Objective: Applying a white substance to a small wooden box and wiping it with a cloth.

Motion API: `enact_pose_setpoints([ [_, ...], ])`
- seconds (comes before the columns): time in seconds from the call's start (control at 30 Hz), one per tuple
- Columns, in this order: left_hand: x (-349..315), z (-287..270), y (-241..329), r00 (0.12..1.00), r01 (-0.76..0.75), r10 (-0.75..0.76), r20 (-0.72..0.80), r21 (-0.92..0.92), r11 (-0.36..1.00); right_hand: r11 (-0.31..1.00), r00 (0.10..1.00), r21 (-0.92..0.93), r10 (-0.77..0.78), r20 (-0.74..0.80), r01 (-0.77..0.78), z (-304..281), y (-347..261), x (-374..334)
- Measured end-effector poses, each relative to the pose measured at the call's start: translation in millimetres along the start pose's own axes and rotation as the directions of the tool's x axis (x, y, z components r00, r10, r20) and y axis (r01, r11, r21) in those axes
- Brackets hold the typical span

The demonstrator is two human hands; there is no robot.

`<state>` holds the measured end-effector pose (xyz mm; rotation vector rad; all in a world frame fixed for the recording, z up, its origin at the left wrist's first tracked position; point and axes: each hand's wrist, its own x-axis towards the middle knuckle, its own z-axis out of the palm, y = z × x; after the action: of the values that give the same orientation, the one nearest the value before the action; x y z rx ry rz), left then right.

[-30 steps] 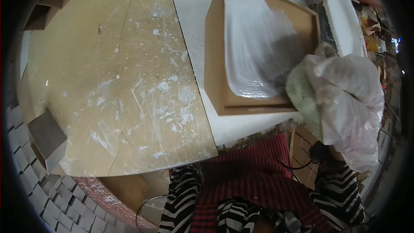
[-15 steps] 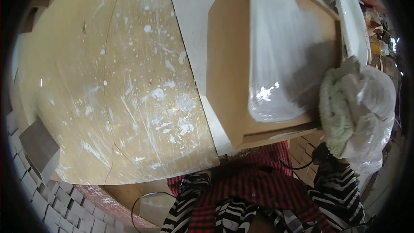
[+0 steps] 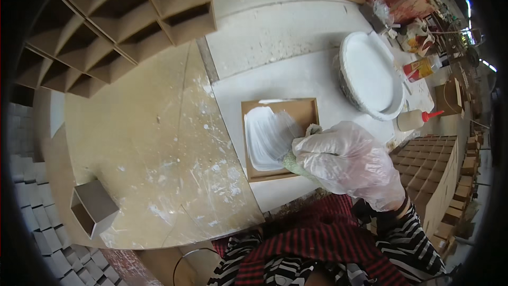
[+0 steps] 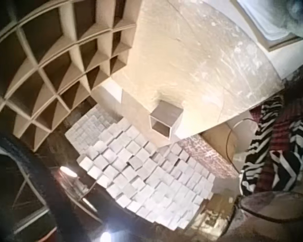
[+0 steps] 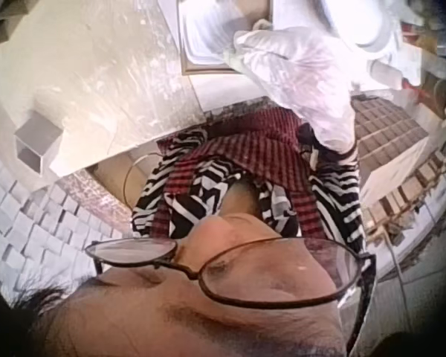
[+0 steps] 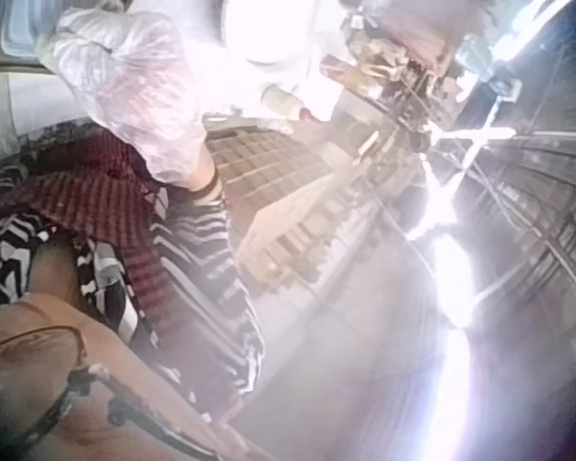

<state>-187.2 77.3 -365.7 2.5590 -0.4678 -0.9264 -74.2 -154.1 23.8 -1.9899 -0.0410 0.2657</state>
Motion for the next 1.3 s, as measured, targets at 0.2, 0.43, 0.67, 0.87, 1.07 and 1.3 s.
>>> enact_pose_setpoints([
  [0.2, 12.0, -8.1, 2.7, 0.997, -0.039, 0.041, -0.065, 0.031, 0.999, 0.950, 0.995, -0.296, 0.093, -0.021, -0.095, 4.3, -13.1, -2.8],
  [0.43, 14.3, -12.2, -3.5, 0.978, -0.081, 0.092, -0.189, 0.063, 0.995, 0.177, 0.831, -0.925, -0.518, 0.203, 0.336, 5.7, 52.2, -0.2],
  [0.67, 10.1, -7.3, 8.4, 0.959, -0.138, 0.153, -0.238, 0.078, 0.987, 0.134, 0.918, -0.941, -0.296, 0.262, 0.312, 3.5, 25.5, -4.7],
  [0.87, 12.1, -7.0, 11.4, 0.972, -0.089, 0.100, -0.214, 0.061, 0.994, 0.176, 0.791, -0.894, -0.556, 0.256, 0.412, 7.4, 9.3, -19.7],
  [1.07, 35.8, -27.2, 20.2, 0.985, -0.081, 0.087, -0.149, 0.045, 0.996, 0.663, 0.807, -0.543, -0.588, 0.049, 0.516, 4.5, 11.6, -0.1],
  [1.3, 42.0, -42.8, 26.0, 0.995, -0.059, 0.062, -0.072, 0.049, 0.997, 0.827, 0.874, -0.299, -0.482, 0.058, 0.476, -3.4, 16.9, 4.4],
])
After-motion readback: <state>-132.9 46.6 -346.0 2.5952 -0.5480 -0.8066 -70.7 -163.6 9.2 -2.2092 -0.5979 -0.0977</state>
